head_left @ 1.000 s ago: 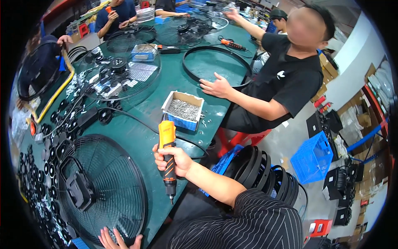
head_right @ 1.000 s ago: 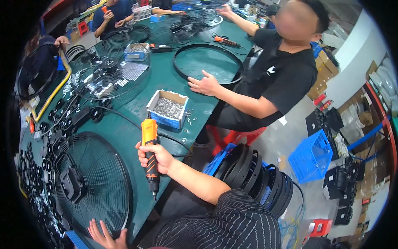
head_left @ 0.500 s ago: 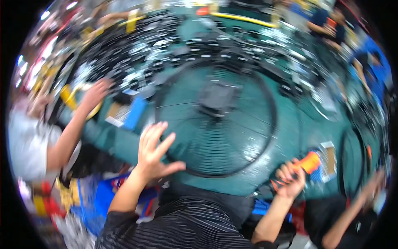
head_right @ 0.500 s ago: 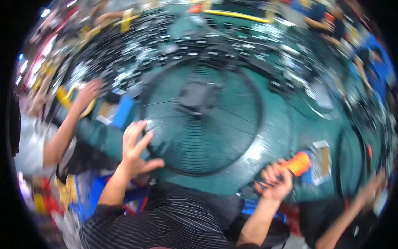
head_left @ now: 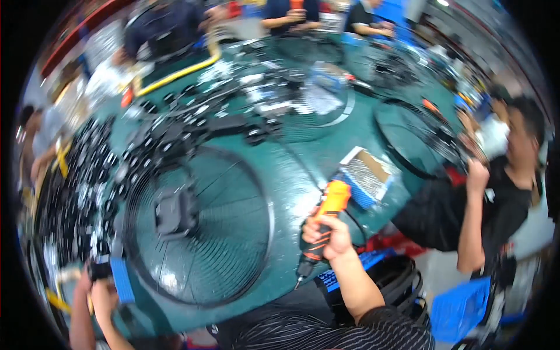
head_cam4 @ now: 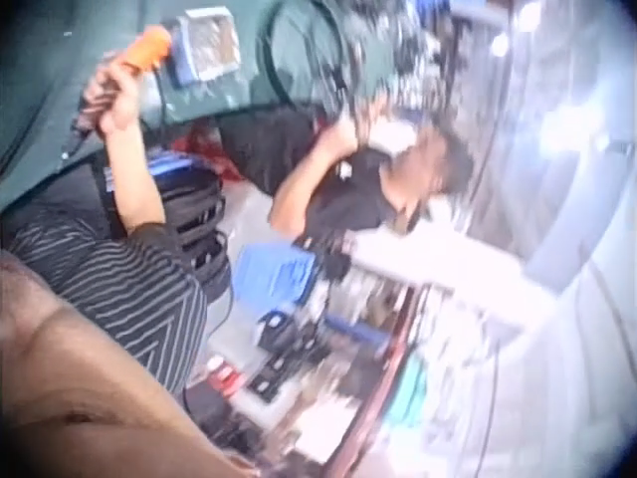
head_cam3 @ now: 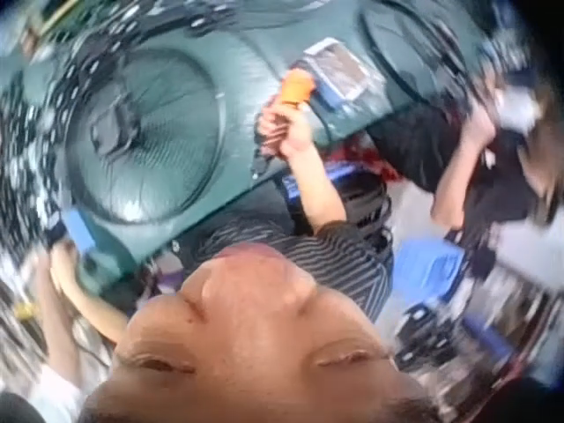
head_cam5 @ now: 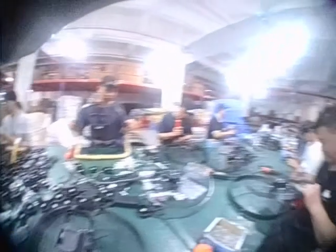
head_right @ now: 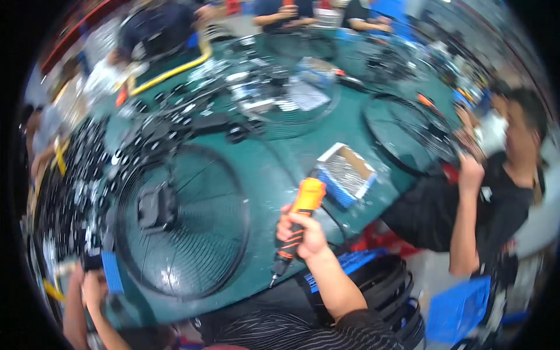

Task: Assembling industrial fan guards and motors using a power screwdriver.

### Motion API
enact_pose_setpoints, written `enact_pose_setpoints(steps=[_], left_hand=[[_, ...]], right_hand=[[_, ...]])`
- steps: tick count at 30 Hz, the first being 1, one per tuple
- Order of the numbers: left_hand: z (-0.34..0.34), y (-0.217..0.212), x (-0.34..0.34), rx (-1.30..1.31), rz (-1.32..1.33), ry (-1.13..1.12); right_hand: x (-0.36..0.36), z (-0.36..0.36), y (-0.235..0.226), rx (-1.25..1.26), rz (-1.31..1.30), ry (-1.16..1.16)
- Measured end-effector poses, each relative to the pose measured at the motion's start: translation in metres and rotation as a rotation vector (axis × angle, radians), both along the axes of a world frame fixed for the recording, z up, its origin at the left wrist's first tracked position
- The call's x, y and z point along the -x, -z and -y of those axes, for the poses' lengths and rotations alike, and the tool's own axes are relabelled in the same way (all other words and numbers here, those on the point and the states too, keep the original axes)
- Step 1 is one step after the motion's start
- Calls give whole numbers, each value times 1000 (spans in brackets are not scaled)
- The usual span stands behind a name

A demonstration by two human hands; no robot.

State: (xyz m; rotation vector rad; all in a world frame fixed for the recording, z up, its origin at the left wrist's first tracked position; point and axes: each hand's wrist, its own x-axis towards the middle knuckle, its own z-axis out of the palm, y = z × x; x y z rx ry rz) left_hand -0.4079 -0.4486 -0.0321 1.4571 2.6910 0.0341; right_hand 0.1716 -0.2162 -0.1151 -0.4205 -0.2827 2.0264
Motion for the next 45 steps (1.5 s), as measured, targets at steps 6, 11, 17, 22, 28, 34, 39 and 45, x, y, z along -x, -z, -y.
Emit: enact_pose_setpoints(steps=[6,11,17,22,28,34,39,45], left_hand=[[6,21,27,-58,76,-4],[12,25,27,-118,52,-9],[9,19,18,-248,156,-1],[8,20,23,-303,173,-3],[30,9,-1,-613,463,-105],[56,7,-64,-916,787,-213],[43,33,-149,-988,1196,-9],[10,34,-252,-725,1606,59]], right_hand=[[0,3,-7,-28,7,18],[1,-1,-10,-31,48,-17],[1,0,-5,-58,34,4],[3,-1,-5,-36,31,4],[3,-4,-5,-36,10,-28],[3,-4,-5,-56,76,11],[7,1,-15,-18,26,17],[25,38,-53,-184,-16,177]])
